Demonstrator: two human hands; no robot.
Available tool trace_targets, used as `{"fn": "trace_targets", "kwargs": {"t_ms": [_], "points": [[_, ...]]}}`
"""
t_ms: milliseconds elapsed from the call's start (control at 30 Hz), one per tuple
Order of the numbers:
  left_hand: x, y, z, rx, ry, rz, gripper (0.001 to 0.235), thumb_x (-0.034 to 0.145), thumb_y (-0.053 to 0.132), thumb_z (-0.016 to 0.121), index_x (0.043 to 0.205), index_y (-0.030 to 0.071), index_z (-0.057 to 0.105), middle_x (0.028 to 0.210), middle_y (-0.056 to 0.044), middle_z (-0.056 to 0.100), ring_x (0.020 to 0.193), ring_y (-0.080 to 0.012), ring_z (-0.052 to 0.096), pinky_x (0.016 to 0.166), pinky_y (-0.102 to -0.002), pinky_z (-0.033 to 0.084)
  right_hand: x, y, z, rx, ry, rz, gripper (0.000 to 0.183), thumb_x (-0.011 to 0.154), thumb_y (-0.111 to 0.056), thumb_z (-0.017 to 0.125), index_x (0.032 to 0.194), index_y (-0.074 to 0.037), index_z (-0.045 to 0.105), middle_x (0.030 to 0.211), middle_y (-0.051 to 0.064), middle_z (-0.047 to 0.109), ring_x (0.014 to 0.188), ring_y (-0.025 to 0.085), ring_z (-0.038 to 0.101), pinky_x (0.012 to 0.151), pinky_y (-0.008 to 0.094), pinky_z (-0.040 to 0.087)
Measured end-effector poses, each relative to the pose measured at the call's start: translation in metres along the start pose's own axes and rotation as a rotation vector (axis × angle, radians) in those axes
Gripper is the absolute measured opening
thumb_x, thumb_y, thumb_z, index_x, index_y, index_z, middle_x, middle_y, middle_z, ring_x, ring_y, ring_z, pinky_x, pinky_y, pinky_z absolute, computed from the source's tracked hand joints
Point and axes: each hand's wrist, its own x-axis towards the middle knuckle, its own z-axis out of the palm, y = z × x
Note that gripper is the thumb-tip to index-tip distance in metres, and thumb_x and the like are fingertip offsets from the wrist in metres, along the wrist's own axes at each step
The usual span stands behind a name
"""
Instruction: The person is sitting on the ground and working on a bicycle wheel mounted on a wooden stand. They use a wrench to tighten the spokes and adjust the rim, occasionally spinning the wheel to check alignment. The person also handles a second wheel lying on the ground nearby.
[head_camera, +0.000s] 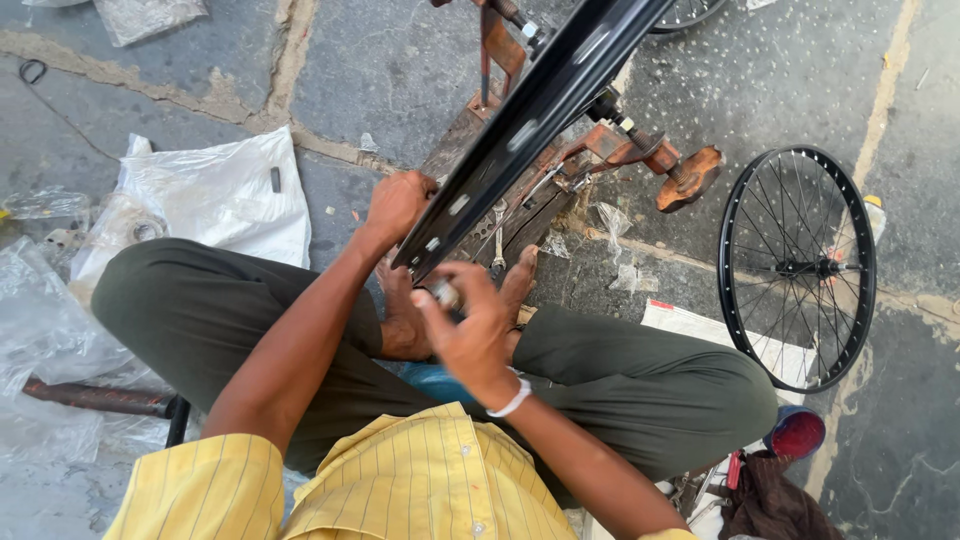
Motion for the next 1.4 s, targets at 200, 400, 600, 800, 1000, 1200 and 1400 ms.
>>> {"fn": "trace_targets", "kwargs": {"t_ms": [200, 400, 600, 800, 1000, 1200, 1400], "points": [[-0.063, 0.033, -0.044, -0.499, 0.198, -0.070, 0.047, 0.097, 0.042, 0.065, 0.091, -0.004, 0.070, 0.071, -0.014, 0.062, 0.066, -0.0237, 0.060, 0.064, -0.039, 0.050, 0.034, -0.001, -0.054, -0.026, -0.031, 0.219, 0.022, 0.095, -0.017, 0.073, 0.110, -0.003, 0.067, 0.113, 0.011, 0.061, 0.079, 0.026, 0.061, 0.068, 0.038, 0.055], [-0.154, 0.078, -0.096, -0.996, 0.289, 0.167, 0.034, 0.112, 0.034, 0.061, 0.107, 0.000, 0.066, 0.098, -0.006, 0.059, 0.090, -0.0119, 0.055, 0.082, -0.030, 0.050, 0.082, -0.044, -0.093, -0.278, -0.192, -0.766, 0.039, 0.087, -0.013, 0.082, 0.117, 0.001, 0.063, 0.121, 0.015, 0.063, 0.113, 0.038, 0.063, 0.100, 0.047, 0.050], [-0.153, 0.143, -0.150, -0.585, 0.605, 0.510, 0.061, 0.084, 0.023, 0.086, 0.134, 0.003, 0.058, 0.120, -0.007, 0.057, 0.095, -0.0145, 0.057, 0.082, -0.030, 0.050, 0.102, -0.075, -0.091, -0.109, -0.128, -0.702, 0.035, 0.090, -0.009, 0.083, 0.120, -0.008, 0.064, 0.120, 0.006, 0.067, 0.119, 0.027, 0.064, 0.110, 0.042, 0.050], [-0.120, 0.170, -0.172, -0.768, 0.529, 0.486, 0.048, 0.084, 0.026, 0.088, 0.122, 0.004, 0.069, 0.104, -0.003, 0.058, 0.082, -0.0092, 0.056, 0.068, -0.026, 0.047, 0.124, -0.114, -0.116, 0.251, -0.488, -0.481, 0.051, 0.091, -0.002, 0.065, 0.141, -0.001, 0.053, 0.142, 0.011, 0.059, 0.126, 0.022, 0.058, 0.108, 0.038, 0.047], [-0.100, 0.190, -0.188, -0.922, 0.418, 0.474, 0.037, 0.087, 0.022, 0.084, 0.114, 0.002, 0.071, 0.099, 0.000, 0.058, 0.077, -0.0057, 0.055, 0.063, -0.023, 0.044, 0.141, -0.137, -0.137, -0.151, -0.335, -0.330, 0.041, 0.087, -0.005, 0.071, 0.126, -0.001, 0.059, 0.114, 0.011, 0.072, 0.100, 0.020, 0.069, 0.069, 0.036, 0.055], [-0.090, 0.194, -0.202, -0.991, 0.315, 0.437, 0.039, 0.085, 0.023, 0.086, 0.112, -0.001, 0.072, 0.099, 0.000, 0.058, 0.077, -0.0051, 0.057, 0.062, -0.024, 0.048, 0.169, -0.118, -0.144, -0.240, -0.357, -0.600, 0.021, 0.092, -0.001, 0.065, 0.113, 0.001, 0.065, 0.105, 0.015, 0.072, 0.092, 0.028, 0.074, 0.080, 0.039, 0.057], [-0.091, 0.204, -0.210, -1.033, 0.320, 0.371, 0.049, 0.081, 0.027, 0.087, 0.117, 0.000, 0.068, 0.102, -0.001, 0.059, 0.080, -0.0062, 0.061, 0.067, -0.024, 0.052, 0.166, -0.094, -0.115, -0.397, 0.073, -0.748, 0.031, 0.088, -0.020, 0.073, 0.101, 0.005, 0.061, 0.086, 0.018, 0.067, 0.077, 0.036, 0.067, 0.070, 0.045, 0.051]]}}
